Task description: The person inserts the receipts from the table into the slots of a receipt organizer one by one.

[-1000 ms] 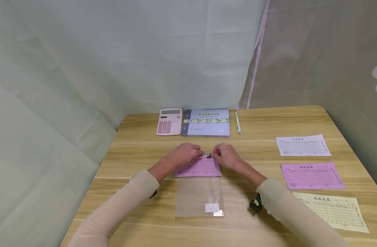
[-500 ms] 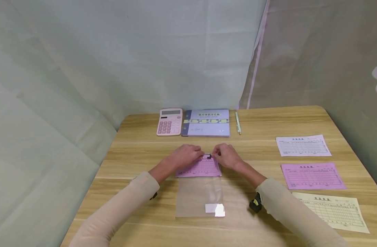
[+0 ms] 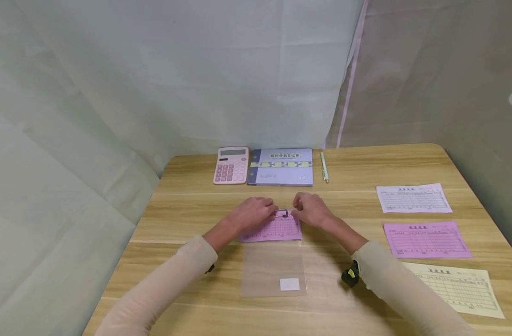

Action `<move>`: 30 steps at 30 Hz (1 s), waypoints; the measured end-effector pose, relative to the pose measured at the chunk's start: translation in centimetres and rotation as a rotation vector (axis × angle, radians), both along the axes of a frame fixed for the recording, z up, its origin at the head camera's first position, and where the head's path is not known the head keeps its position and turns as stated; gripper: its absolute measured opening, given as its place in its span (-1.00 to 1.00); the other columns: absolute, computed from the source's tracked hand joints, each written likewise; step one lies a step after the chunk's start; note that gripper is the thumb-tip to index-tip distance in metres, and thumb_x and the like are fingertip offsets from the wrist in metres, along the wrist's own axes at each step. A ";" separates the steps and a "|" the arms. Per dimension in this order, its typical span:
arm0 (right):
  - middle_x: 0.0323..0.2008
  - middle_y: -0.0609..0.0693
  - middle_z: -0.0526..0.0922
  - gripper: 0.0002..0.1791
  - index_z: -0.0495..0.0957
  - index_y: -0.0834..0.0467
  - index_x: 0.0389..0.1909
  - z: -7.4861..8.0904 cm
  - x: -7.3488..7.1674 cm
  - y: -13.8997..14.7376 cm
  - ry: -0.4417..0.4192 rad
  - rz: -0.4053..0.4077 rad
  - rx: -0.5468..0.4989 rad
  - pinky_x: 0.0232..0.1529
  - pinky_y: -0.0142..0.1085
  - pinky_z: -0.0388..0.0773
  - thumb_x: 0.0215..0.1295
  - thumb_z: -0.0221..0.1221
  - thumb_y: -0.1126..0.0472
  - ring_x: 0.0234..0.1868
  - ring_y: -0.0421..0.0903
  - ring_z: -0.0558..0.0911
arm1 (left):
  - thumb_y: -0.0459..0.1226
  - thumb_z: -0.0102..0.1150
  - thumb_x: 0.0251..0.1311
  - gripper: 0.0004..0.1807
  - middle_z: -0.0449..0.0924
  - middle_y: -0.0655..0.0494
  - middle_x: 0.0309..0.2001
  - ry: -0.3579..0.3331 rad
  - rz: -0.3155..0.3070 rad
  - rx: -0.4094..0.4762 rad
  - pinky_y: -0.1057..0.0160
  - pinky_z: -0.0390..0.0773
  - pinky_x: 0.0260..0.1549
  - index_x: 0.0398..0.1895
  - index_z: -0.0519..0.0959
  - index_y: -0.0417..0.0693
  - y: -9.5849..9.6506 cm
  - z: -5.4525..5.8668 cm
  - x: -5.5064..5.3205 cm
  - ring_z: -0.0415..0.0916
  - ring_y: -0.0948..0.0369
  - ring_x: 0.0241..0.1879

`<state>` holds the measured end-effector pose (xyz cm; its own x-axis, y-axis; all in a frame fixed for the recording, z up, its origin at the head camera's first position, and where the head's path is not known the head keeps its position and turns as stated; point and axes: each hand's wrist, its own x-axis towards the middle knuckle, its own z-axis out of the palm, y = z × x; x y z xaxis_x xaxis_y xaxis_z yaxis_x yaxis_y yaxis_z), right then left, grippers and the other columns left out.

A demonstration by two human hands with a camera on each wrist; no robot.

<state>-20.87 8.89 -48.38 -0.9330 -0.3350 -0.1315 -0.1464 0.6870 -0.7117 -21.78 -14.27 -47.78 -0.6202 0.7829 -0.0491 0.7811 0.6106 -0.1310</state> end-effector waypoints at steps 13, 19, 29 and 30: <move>-0.30 0.02 0.75 -0.96 0.75 0.25 -0.23 -0.3 -0.3 1.6 0.041 0.014 -0.013 -0.19 -0.24 0.66 0.40 0.33 0.38 -0.28 -0.09 0.64 | -0.08 0.23 0.55 -0.63 0.66 0.08 0.10 -0.038 0.069 0.087 0.22 0.68 0.10 0.29 0.66 0.00 -0.7 -0.4 0.4 0.66 0.18 0.03; -0.27 0.06 0.75 -0.91 0.74 0.29 -0.15 0.4 0.5 2.6 0.120 0.023 -0.013 -0.16 -0.17 0.69 0.40 0.32 0.39 -0.24 -0.04 0.68 | -0.07 0.26 0.53 -0.58 0.63 0.07 0.16 -0.027 0.067 0.160 0.18 0.65 0.15 0.33 0.62 -0.01 -1.8 -0.9 0.4 0.62 0.15 0.12; 0.02 0.32 0.73 -0.71 0.68 0.39 0.11 4.3 3.1 12.2 0.336 -0.031 0.027 -0.16 0.08 0.70 0.43 0.30 0.41 -0.07 0.23 0.70 | -0.11 0.28 0.51 -0.64 0.65 0.09 0.09 0.053 -0.017 0.215 0.19 0.66 0.08 0.28 0.67 0.02 -3.0 -1.7 0.5 0.63 0.15 0.06; 0.06 0.37 0.71 -0.69 0.66 0.39 0.14 4.5 3.3 13.6 0.348 -0.047 0.049 -0.15 0.12 0.68 0.43 0.31 0.39 -0.04 0.29 0.69 | -0.11 0.28 0.52 -0.64 0.66 0.09 0.08 0.056 -0.020 0.215 0.19 0.66 0.09 0.27 0.67 0.03 -3.0 -1.8 0.5 0.63 0.15 0.06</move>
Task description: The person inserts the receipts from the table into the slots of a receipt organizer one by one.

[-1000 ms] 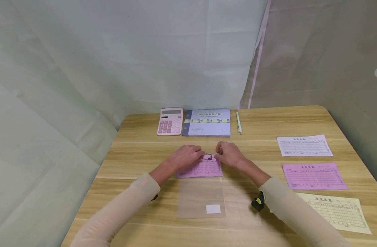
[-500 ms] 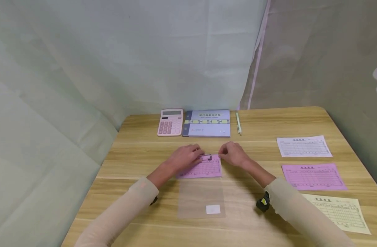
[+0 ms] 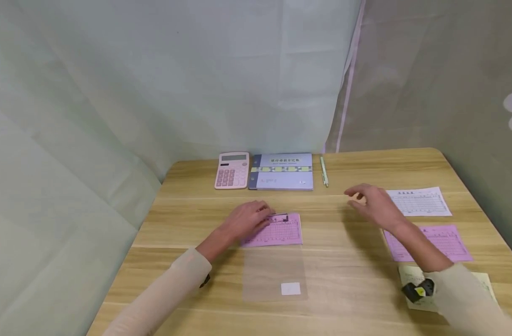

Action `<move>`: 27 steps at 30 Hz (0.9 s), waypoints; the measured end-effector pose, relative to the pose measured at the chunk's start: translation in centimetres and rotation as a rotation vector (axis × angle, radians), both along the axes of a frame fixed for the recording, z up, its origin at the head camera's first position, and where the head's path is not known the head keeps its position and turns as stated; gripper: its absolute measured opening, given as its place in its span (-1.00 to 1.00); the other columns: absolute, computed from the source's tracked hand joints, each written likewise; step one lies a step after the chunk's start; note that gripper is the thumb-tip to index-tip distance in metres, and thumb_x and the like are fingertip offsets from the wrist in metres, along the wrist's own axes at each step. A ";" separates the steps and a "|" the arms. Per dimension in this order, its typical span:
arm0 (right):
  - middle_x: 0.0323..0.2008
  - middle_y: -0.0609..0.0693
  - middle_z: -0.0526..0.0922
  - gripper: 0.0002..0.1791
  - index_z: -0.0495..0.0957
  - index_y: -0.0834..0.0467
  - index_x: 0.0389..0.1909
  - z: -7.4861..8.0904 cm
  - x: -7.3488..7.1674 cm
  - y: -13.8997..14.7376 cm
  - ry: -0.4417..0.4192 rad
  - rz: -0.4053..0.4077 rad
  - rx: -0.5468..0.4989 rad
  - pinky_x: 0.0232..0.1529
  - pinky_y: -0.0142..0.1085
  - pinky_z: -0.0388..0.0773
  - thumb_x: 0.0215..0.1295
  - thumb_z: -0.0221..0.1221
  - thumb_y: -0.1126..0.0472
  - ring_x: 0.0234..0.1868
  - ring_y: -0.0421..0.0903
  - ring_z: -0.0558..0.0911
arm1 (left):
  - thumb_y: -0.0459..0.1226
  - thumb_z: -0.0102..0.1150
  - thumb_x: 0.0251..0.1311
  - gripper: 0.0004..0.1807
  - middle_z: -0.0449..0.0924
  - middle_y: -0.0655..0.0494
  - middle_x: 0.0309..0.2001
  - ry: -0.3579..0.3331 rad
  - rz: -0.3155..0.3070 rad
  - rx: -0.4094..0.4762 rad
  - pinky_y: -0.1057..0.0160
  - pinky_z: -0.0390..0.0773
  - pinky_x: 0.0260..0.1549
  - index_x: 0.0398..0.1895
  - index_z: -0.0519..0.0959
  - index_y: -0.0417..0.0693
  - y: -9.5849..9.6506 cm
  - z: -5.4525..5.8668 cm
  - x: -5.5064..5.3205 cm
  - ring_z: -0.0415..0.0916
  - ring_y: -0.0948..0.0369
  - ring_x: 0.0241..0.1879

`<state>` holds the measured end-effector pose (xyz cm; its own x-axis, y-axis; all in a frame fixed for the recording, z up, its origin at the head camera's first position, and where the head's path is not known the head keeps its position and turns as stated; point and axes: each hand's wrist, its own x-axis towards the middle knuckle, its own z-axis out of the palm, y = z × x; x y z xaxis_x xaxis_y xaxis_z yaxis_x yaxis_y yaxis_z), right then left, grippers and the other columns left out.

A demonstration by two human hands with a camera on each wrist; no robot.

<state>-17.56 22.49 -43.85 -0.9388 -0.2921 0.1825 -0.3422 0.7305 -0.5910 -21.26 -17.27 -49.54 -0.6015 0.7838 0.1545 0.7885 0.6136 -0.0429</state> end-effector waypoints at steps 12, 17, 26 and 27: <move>0.37 0.70 0.21 -0.23 0.11 0.56 0.51 -2.3 1.4 15.2 -0.104 -0.294 0.170 0.25 0.55 0.20 0.54 0.22 0.18 0.35 0.70 0.21 | -0.09 0.28 0.52 -0.62 0.64 0.09 0.14 -0.035 0.027 0.038 0.16 0.64 0.16 0.29 0.64 0.00 0.0 -0.3 0.0 0.61 0.14 0.12; 0.37 0.68 0.23 -0.15 -0.01 0.56 0.55 -3.8 1.2 17.9 -0.111 -0.382 0.112 0.21 0.52 0.26 0.57 0.19 0.14 0.31 0.68 0.28 | -0.04 0.23 0.54 -0.55 0.62 0.08 0.26 -0.102 0.077 0.011 0.10 0.57 0.29 0.37 0.60 0.01 0.3 0.0 0.0 0.56 0.11 0.27; 0.32 0.62 0.36 -0.20 0.06 0.51 0.57 -4.9 0.0 18.9 -0.184 -0.521 -0.031 0.17 0.41 0.38 0.62 0.14 0.08 0.30 0.56 0.39 | -0.12 0.27 0.53 -0.61 0.67 0.12 0.19 -0.108 0.034 0.033 0.17 0.61 0.23 0.32 0.66 0.02 0.6 0.1 -0.1 0.62 0.16 0.19; 0.33 0.62 0.36 -0.21 0.06 0.50 0.57 -5.0 -0.1 18.9 -0.194 -0.537 -0.039 0.18 0.41 0.38 0.62 0.14 0.09 0.31 0.56 0.38 | -0.12 0.27 0.53 -0.62 0.68 0.12 0.18 -0.107 0.029 0.040 0.17 0.62 0.21 0.31 0.66 0.02 0.6 0.1 -0.1 0.63 0.16 0.18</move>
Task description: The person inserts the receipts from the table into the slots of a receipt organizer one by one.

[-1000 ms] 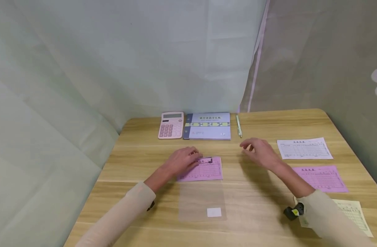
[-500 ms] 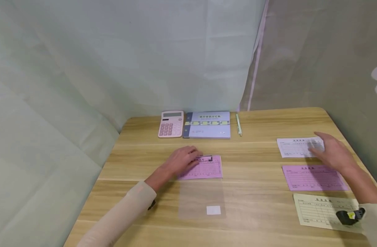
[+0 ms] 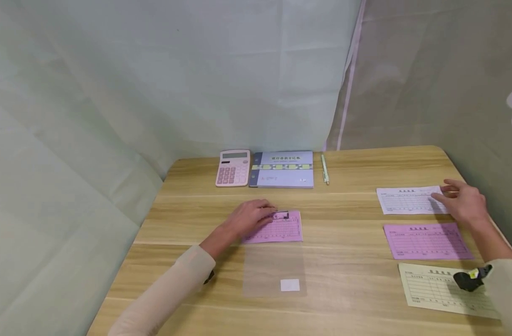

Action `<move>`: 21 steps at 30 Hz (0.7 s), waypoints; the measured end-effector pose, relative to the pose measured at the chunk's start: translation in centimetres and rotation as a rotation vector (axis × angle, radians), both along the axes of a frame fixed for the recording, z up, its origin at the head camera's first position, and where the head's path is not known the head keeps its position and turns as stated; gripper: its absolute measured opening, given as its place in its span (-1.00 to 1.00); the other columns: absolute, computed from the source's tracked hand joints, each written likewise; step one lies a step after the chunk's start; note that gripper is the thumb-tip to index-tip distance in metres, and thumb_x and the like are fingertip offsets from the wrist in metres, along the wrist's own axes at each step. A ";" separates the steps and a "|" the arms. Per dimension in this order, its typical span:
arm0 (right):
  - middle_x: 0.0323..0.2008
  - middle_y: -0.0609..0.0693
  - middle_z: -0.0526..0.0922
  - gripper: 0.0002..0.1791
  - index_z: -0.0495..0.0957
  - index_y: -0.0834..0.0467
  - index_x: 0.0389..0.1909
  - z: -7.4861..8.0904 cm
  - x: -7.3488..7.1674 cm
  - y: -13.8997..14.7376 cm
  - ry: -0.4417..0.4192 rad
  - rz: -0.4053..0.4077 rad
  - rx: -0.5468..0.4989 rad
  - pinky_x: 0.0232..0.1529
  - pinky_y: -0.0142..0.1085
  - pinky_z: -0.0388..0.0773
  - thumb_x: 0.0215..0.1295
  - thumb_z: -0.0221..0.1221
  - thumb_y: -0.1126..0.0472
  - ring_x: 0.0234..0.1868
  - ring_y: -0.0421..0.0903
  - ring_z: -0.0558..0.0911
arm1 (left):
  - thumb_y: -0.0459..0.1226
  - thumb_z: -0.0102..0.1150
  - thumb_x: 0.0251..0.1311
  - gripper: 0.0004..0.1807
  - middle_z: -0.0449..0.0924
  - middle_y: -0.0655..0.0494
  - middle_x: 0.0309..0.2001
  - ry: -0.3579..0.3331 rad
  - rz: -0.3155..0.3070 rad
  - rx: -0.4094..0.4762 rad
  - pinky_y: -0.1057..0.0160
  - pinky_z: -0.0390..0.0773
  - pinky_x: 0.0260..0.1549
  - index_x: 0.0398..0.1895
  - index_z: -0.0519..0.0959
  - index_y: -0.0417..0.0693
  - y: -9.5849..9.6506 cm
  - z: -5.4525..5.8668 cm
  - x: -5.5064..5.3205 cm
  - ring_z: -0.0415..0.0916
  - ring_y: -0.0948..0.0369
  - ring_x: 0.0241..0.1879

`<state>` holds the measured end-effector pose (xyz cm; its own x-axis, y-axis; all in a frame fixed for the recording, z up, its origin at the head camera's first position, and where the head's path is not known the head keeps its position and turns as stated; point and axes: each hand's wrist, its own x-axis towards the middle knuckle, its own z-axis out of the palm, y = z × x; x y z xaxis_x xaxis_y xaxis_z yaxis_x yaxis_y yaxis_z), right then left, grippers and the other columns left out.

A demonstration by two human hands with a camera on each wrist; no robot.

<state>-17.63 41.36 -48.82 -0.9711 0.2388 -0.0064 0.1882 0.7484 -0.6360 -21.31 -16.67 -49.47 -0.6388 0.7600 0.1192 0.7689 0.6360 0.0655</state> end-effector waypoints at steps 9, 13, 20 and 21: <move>0.32 0.59 0.39 -0.26 0.13 0.51 0.54 -0.3 -0.7 0.0 -0.028 -0.094 -0.024 0.17 0.34 0.40 0.61 0.14 0.14 0.32 0.51 0.39 | -0.12 0.29 0.51 -0.63 0.68 0.13 0.13 0.016 -0.014 0.021 0.19 0.64 0.17 0.28 0.69 0.02 -0.1 -0.3 -0.1 0.64 0.18 0.13; 0.29 0.56 0.42 -0.29 0.23 0.51 0.50 -0.4 -1.0 0.0 -0.052 -0.136 -0.045 0.02 0.17 0.43 0.61 0.15 0.09 0.27 0.47 0.42 | -0.10 0.28 0.52 -0.63 0.68 0.15 0.13 0.013 0.003 0.012 0.20 0.64 0.18 0.28 0.69 0.03 -0.1 -0.3 -0.2 0.64 0.19 0.13; 0.32 0.57 0.41 -0.34 0.35 0.52 0.42 -0.4 -1.0 -0.2 -0.075 -0.178 -0.082 0.07 0.20 0.38 0.62 0.10 0.04 0.31 0.45 0.36 | -0.10 0.28 0.52 -0.62 0.67 0.14 0.14 0.019 -0.001 -0.025 0.18 0.63 0.19 0.30 0.68 0.03 0.0 -0.3 -0.1 0.63 0.18 0.14; 0.32 0.57 0.41 -0.34 0.37 0.53 0.40 -0.4 -1.0 -0.3 -0.072 -0.183 -0.086 0.11 0.24 0.34 0.62 0.09 0.03 0.32 0.45 0.33 | -0.10 0.27 0.52 -0.62 0.67 0.14 0.14 0.015 -0.002 -0.027 0.18 0.63 0.19 0.30 0.68 0.03 0.0 -0.3 -0.1 0.63 0.17 0.14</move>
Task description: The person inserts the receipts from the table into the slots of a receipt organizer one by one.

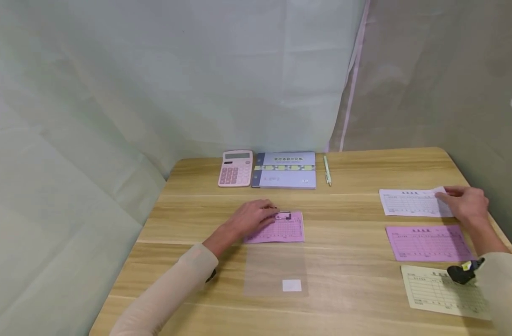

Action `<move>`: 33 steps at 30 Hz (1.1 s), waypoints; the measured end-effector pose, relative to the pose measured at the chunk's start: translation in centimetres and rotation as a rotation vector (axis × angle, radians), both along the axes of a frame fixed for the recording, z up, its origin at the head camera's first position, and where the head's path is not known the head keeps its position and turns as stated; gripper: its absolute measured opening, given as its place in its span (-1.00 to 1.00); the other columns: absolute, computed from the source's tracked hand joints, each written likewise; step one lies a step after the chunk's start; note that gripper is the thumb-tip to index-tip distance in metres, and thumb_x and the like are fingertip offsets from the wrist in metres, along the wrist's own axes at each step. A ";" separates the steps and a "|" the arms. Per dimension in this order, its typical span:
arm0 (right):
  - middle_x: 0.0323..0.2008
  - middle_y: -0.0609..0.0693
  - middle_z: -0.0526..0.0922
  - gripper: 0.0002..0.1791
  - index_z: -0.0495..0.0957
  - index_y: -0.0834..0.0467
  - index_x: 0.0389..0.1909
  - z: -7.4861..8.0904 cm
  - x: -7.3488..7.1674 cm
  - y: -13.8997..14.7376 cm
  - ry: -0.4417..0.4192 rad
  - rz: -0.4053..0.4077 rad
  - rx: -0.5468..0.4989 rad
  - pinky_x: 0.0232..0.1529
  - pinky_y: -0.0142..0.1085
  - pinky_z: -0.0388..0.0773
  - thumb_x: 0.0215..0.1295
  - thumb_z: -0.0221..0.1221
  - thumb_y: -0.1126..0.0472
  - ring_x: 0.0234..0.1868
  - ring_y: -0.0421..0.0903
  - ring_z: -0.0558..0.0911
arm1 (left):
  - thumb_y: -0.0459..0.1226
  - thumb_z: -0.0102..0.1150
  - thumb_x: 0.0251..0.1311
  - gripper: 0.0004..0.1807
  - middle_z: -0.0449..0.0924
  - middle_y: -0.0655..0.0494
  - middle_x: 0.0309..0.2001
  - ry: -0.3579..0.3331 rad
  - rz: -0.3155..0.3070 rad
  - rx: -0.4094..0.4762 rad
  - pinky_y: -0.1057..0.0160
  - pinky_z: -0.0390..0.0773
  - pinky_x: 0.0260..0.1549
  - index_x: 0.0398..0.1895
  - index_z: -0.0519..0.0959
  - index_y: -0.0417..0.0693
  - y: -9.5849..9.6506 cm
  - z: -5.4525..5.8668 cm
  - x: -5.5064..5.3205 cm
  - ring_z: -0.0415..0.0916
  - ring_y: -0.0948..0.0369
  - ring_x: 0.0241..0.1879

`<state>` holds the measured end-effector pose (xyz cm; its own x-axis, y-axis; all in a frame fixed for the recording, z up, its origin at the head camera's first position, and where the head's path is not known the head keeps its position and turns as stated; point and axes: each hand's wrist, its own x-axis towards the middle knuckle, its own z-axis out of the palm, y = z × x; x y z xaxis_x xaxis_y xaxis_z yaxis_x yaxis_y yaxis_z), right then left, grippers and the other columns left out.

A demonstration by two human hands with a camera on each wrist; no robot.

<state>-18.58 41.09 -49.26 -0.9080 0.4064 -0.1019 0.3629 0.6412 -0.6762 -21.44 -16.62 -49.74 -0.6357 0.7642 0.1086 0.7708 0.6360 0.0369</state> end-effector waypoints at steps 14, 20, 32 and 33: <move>0.41 0.51 0.34 -0.32 0.41 0.48 0.40 1.2 0.0 0.0 -0.023 -0.070 -0.044 -0.14 -0.12 0.30 0.65 0.02 -0.06 0.22 0.36 0.34 | -0.10 0.28 0.52 -0.64 0.69 0.13 0.09 -0.030 0.000 -0.019 0.20 0.65 0.14 0.26 0.70 0.02 0.4 0.7 -0.1 0.64 0.19 0.10; 0.37 0.52 0.41 -0.28 0.47 0.46 0.36 2.4 -0.1 -0.7 0.007 -0.024 -0.018 -0.12 -0.14 0.35 0.62 0.06 -0.13 0.28 0.34 0.40 | -0.10 0.28 0.51 -0.65 0.69 0.13 0.06 -0.030 0.014 -0.036 0.19 0.67 0.09 0.24 0.71 0.03 0.5 0.8 -0.1 0.65 0.19 0.05; 0.35 0.42 0.48 -0.19 0.48 0.41 0.39 5.0 -0.5 -4.4 0.066 0.098 -0.115 -0.17 -0.32 0.36 0.56 0.11 -0.25 0.01 0.01 0.47 | -0.08 0.27 0.52 -0.65 0.68 0.17 0.00 -0.037 0.036 -0.059 0.24 0.68 -0.01 0.25 0.72 0.04 0.7 1.0 -0.2 0.64 0.24 -0.06; 0.35 0.41 0.48 -0.20 0.48 0.41 0.40 5.1 -0.5 -4.8 0.068 0.109 -0.124 -0.19 -0.35 0.37 0.57 0.10 -0.24 0.00 -0.01 0.47 | -0.08 0.27 0.52 -0.65 0.68 0.17 0.00 -0.039 0.040 -0.062 0.24 0.68 -0.02 0.25 0.72 0.05 0.7 1.0 -0.2 0.64 0.25 -0.07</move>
